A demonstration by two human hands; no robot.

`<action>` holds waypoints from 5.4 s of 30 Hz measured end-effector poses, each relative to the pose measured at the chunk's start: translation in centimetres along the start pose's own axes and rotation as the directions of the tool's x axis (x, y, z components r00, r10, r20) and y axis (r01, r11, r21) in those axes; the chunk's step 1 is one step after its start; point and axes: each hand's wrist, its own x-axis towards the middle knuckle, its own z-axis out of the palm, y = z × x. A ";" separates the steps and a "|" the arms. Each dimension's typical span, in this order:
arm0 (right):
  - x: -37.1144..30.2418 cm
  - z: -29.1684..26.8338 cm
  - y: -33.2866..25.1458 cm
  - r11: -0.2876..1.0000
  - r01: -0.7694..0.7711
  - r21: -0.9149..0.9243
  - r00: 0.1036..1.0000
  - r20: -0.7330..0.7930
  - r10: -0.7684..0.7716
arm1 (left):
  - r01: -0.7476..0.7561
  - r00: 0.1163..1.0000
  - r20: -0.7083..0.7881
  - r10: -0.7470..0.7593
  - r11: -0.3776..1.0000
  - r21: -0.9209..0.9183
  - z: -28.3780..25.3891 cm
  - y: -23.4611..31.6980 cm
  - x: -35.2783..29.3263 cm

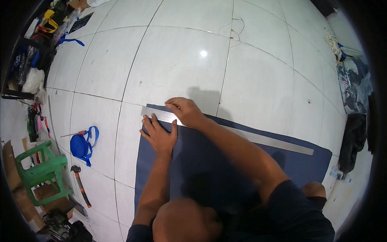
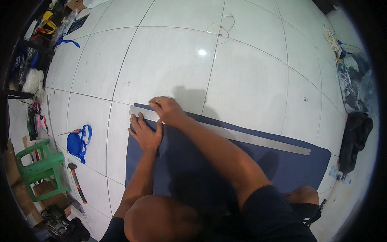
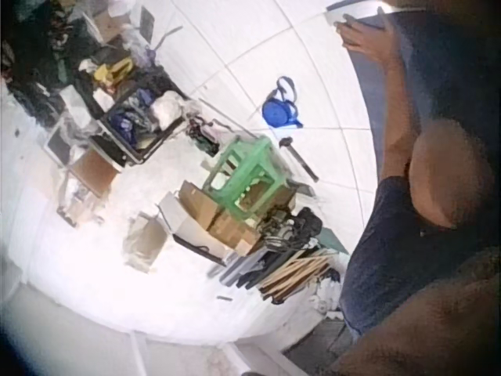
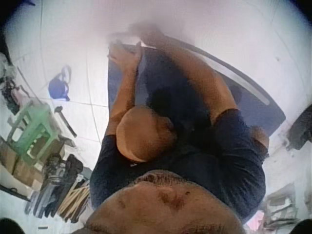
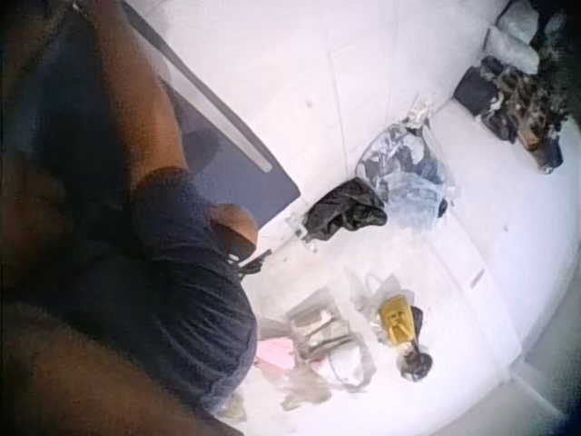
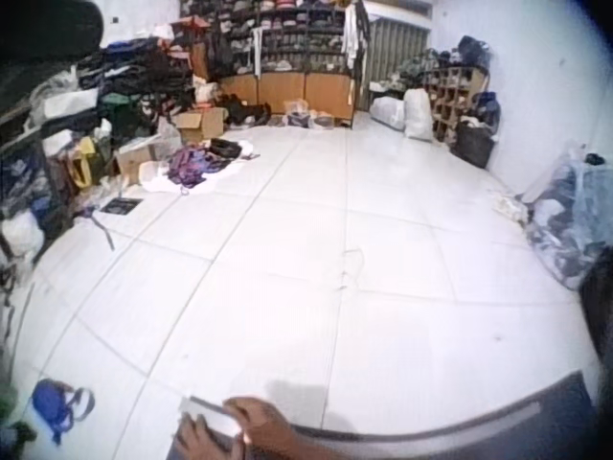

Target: The person uses a straightedge and a pencil to draw lines on a piece of blue fabric, then places a cardboard pattern on the fabric and traces around it with the pencil.

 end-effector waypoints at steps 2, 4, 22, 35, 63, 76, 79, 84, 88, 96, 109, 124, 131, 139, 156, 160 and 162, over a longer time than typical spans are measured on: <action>1.8 2.8 0.1 0.994 0.102 -0.038 0.994 -0.034 -0.103 | -0.017 1.000 0.001 0.017 1.000 0.002 -0.2 0.1 0.0; 3.2 4.7 -0.5 1.000 0.004 -0.013 1.000 -0.019 -0.005 | -0.020 1.000 0.007 0.020 1.000 -0.005 -0.2 0.2 0.1; 1.2 2.1 0.1 0.812 0.144 -0.566 0.945 0.322 0.057 | -0.062 0.996 -0.068 0.062 0.998 0.007 0.2 -0.1 0.0; -28.7 -22.9 6.1 0.780 -0.506 -0.369 0.844 -0.400 0.358 | -0.069 0.993 -0.088 0.078 0.992 0.103 2.0 -0.9 0.6; -15.6 -9.7 4.7 0.749 0.056 -0.661 0.990 -0.062 -0.129 | -0.031 0.996 -0.081 0.046 0.984 0.176 2.0 -2.3 0.8; 4.1 6.6 -2.3 0.877 0.235 -0.420 0.940 0.327 -0.096 | -0.142 0.989 -0.026 0.148 0.976 0.165 2.8 -3.1 -0.7; 4.9 4.1 -1.2 0.920 0.346 -0.184 0.936 0.137 -0.324 | -0.081 0.994 -0.069 0.080 0.997 -0.008 1.5 -0.8 -0.2; -5.1 -16.2 0.2 0.926 0.079 -0.370 0.967 0.255 0.019 | -0.041 0.996 -0.076 0.045 0.998 0.057 0.9 -0.6 0.4; -22.8 -28.9 2.1 0.687 -0.216 -0.693 0.899 0.133 0.416 | -0.103 0.989 -0.091 0.112 0.989 0.102 1.1 -1.4 0.9; -41.0 -25.0 9.2 0.481 -0.524 -0.703 0.846 -0.365 0.388 | -0.160 0.966 0.243 0.093 0.949 0.273 -1.7 0.1 0.4; -53.7 -36.8 15.6 0.378 -0.907 -0.184 0.337 -0.855 0.393 | -0.695 0.159 0.924 0.347 0.704 -0.145 -6.0 19.5 -5.5; -64.6 -51.4 24.5 0.306 -0.951 -0.043 0.046 -0.999 0.004 | -0.758 0.349 0.651 0.674 0.611 -0.226 1.5 34.1 -21.2; -64.2 -55.4 23.7 0.355 -0.902 -0.245 0.273 -0.962 0.028 | -0.824 0.422 0.455 0.785 0.540 -0.168 4.0 35.0 -19.8; -64.2 -55.9 24.5 0.324 -0.882 -0.343 0.295 -0.937 -0.188 | -0.793 0.281 0.637 0.718 0.547 -0.267 4.6 35.2 -17.2; -63.9 -55.1 22.1 0.467 -0.778 0.421 -0.425 -0.899 0.103 | -0.777 0.222 0.553 0.803 0.489 -0.397 3.6 32.6 -19.3; -65.6 -54.2 20.8 0.530 -0.758 0.381 -0.451 -0.892 -0.004 | -0.742 0.235 0.531 0.814 0.503 -0.443 3.6 30.3 -19.7; -66.4 -52.5 20.4 0.537 -0.740 0.405 -0.496 -0.868 -0.029 | -0.759 0.198 0.521 0.830 0.467 -0.455 3.1 30.1 -19.4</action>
